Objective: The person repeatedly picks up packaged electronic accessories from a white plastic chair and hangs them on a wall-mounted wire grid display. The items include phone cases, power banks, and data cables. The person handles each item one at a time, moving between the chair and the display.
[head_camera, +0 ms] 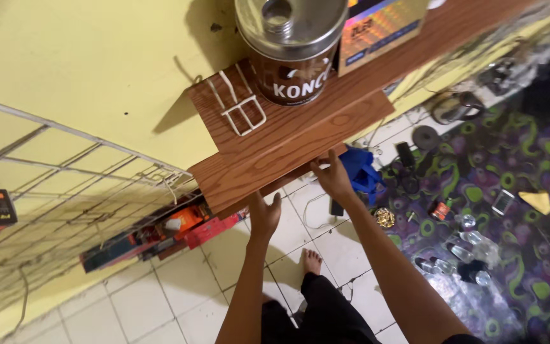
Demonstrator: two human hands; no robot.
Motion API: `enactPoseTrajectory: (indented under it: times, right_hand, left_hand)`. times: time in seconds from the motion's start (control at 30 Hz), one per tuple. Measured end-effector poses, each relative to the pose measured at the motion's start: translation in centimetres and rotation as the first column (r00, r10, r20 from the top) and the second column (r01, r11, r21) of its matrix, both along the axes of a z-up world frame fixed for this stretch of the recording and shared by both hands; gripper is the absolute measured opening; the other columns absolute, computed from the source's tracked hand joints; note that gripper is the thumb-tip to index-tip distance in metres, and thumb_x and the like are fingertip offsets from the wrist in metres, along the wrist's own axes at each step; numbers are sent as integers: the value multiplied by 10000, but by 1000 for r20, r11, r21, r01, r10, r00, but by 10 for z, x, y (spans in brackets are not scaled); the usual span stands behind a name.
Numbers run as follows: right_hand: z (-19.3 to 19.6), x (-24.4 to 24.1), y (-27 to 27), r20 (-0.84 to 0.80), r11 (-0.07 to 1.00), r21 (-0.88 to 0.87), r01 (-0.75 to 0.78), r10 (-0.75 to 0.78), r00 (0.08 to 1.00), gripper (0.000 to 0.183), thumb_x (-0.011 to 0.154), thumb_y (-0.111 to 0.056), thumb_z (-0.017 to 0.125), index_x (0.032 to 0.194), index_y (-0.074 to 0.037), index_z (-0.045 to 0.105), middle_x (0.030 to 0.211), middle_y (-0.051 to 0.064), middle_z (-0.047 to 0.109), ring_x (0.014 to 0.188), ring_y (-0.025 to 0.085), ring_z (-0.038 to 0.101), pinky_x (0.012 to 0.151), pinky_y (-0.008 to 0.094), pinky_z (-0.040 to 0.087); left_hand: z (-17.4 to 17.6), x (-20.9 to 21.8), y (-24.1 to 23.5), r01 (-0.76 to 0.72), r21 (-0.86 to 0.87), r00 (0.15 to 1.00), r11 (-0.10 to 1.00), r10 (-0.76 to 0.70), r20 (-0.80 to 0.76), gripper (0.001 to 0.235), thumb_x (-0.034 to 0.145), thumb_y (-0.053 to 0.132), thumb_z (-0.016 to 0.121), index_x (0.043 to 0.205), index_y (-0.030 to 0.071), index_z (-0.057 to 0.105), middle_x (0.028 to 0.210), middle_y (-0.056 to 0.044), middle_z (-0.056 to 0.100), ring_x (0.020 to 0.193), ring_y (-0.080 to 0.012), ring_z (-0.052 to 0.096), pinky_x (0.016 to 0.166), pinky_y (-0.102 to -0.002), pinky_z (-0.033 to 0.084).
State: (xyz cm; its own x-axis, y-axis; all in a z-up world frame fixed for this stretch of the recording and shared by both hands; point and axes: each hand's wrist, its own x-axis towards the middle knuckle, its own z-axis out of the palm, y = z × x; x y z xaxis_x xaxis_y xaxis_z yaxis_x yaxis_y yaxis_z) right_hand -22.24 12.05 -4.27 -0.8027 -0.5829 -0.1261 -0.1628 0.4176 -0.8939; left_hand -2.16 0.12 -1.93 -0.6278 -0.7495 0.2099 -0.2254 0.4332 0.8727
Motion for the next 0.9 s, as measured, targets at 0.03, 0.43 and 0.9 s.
enactPoseTrajectory:
  times: [0.03, 0.43, 0.9]
  right_hand:
    - [-3, -5, -3, 7, 999, -8, -34, 34, 999, 350, 1003, -169, 740, 1260, 21, 596, 1051, 138, 769, 880, 182, 726, 744, 320, 577]
    - [72, 65, 19, 547, 978, -174, 112, 2, 837, 747, 949, -125, 615, 1554, -215, 186, 1188, 142, 610, 892, 191, 741, 753, 322, 623]
    - [133, 202, 5, 548, 822, -512, -250, 537, 642, 790, 937, 51, 572, 1636, -145, 259, 1263, 98, 653, 1148, 179, 635, 1007, 332, 526]
  left_hand:
    - [-1, -4, 0, -2, -48, 1000, 999, 3, 31, 766, 861, 66, 773, 1485, -71, 350, 1438, -348, 464, 1336, -471, 447, 1113, -520, 377]
    - [39, 45, 56, 38, 484, 998, 874, -6, -69, 844, 777, -106, 576, 1555, 17, 271, 1581, -194, 388, 1478, -323, 425, 1157, -458, 414]
    - [115, 220, 92, -224, 620, 960, 752, 281, 6, 482, 959, 115, 567, 1414, 22, 435, 1332, -138, 621, 1175, -246, 638, 969, -375, 516]
